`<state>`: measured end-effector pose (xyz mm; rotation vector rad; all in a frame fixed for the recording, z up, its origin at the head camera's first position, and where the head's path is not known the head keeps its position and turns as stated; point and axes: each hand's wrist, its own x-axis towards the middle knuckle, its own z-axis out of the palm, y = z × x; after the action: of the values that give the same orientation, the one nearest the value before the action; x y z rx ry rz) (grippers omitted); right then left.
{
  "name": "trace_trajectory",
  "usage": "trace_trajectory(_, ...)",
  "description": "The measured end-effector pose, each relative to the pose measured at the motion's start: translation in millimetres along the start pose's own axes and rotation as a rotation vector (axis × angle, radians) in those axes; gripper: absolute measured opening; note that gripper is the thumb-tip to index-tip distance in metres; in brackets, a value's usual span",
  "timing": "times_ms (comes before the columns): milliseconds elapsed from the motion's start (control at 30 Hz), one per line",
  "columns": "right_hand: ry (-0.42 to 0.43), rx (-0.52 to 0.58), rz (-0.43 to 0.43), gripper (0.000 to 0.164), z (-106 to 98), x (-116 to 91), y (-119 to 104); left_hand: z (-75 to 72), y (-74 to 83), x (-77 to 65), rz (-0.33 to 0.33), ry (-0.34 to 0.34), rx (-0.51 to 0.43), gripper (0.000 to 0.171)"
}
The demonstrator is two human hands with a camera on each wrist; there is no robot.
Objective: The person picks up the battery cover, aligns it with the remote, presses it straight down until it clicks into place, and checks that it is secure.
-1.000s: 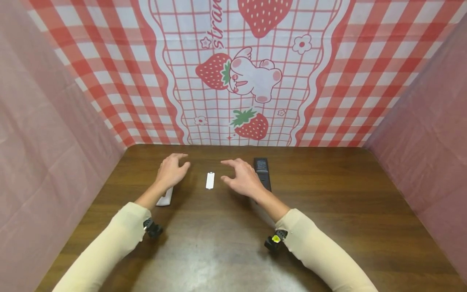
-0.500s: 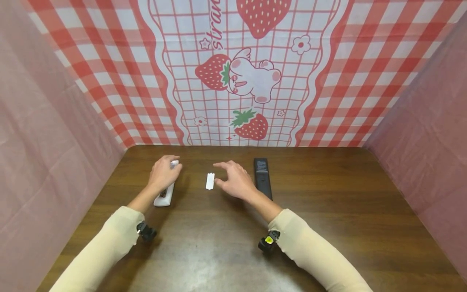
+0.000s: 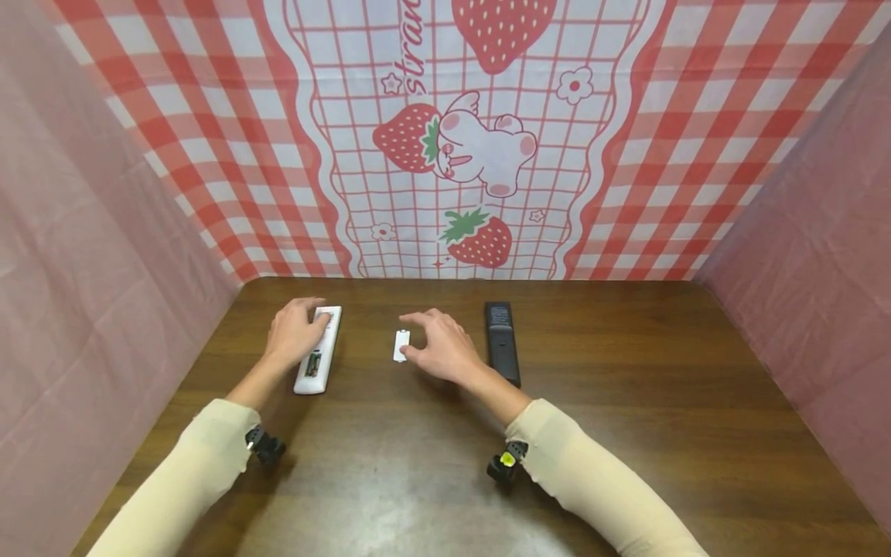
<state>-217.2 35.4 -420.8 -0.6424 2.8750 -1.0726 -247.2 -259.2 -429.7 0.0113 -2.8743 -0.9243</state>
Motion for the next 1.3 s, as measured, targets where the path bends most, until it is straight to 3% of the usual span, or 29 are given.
trace_trajectory(267,0.019,-0.032,0.019,0.072,4,3,-1,4.0,-12.6,9.0,-0.015,0.01,0.028,0.06)
trace_trajectory(467,-0.003,-0.034,0.009,0.073,8,6,-3,-4.9,3.6,1.5,-0.053,-0.044,0.025,0.061)
trace_trajectory(633,-0.008,-0.051,-0.006,0.072,12,10,-5,-5.6,0.4,5.0,-0.063,-0.051,0.048,0.062)
trace_trajectory(667,-0.01,-0.056,-0.007,0.072,12,11,-6,-5.6,-2.7,7.9,-0.072,-0.061,0.047,0.063)
trace_trajectory(733,-0.012,-0.061,-0.008,0.072,13,13,-7,4.5,-25.9,21.6,-0.066,-0.045,0.05,0.065)
trace_trajectory(900,-0.017,-0.076,0.001,0.072,15,18,-8,10.2,-39.8,29.6,-0.076,-0.046,0.058,0.068)
trace_trajectory(967,-0.02,-0.08,0.007,0.071,15,19,-8,7.0,-35.1,28.1,-0.094,-0.064,0.057,0.069)
trace_trajectory(1100,-0.031,-0.076,0.018,0.071,17,21,-9,25.1,-77.1,54.5,-0.086,-0.047,0.073,0.075)
trace_trajectory(1300,-0.038,-0.093,0.039,0.071,19,23,-9,34.7,-111.2,75.4,-0.101,-0.09,0.093,0.089)
